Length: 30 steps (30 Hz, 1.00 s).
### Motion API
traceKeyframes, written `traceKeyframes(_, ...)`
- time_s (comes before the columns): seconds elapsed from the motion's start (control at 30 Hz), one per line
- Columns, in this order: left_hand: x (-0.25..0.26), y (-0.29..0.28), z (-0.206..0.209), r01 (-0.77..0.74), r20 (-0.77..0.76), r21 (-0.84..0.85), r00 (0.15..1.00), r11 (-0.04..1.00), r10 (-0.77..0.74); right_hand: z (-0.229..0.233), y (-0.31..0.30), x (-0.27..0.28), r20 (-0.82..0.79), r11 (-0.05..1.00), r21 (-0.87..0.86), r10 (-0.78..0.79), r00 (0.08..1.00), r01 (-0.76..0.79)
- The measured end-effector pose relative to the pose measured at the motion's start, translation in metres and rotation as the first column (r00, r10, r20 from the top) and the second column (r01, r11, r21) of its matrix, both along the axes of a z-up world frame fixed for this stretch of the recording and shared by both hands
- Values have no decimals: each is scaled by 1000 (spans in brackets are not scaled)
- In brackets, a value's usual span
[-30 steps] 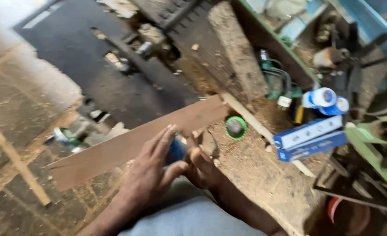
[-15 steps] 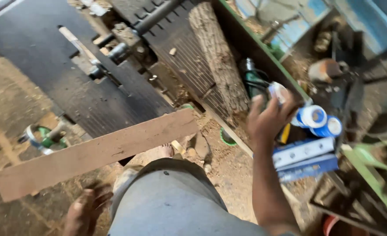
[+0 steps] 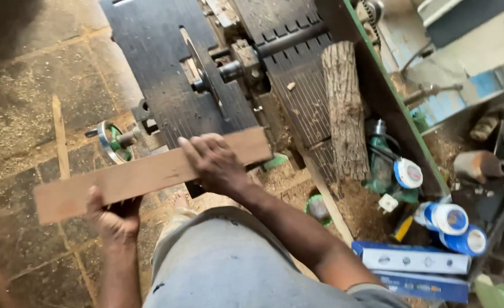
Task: The recorder measures a block of wood with a tape measure, marks it, and then uses a woodworking jointer to flatten and square the surfaces.
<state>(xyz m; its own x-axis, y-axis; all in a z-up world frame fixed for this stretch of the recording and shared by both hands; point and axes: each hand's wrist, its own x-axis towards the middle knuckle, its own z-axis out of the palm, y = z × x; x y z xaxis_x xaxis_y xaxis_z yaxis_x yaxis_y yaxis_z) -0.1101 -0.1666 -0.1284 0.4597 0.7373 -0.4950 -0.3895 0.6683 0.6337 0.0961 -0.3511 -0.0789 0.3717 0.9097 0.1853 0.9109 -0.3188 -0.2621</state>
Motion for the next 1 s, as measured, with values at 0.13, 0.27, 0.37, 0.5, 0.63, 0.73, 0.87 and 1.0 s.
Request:
traceKeyframes(0.13,-19,24,-9,-97,24,13,995,995,97,-7,55,11,-14,996,9,88,996,-88)
traceKeyframes(0.27,-19,39,-11,-68,52,54,997,996,65,6,70,15,15,991,-46,127,992,-126)
traceKeyframes(0.37,-15,37,-6,-38,68,78,997,996,33,9,74,22,-16,989,-49,140,990,-141)
traceKeyframes(0.5,-14,39,-7,-42,58,68,998,997,38,6,74,27,-27,990,-13,143,989,-144)
traceKeyframes(0.63,-6,35,5,-59,-3,74,998,995,60,1,78,29,-53,989,-11,148,988,-148)
traceKeyframes(0.73,-5,35,6,-34,7,126,999,991,33,-3,80,31,-43,988,10,157,987,-157)
traceKeyframes(0.87,1,40,8,-28,23,125,999,992,25,10,83,36,-49,987,19,161,986,-160)
traceKeyframes(1.0,1,47,4,-34,33,104,999,994,30,3,88,38,-39,986,30,166,985,-165)
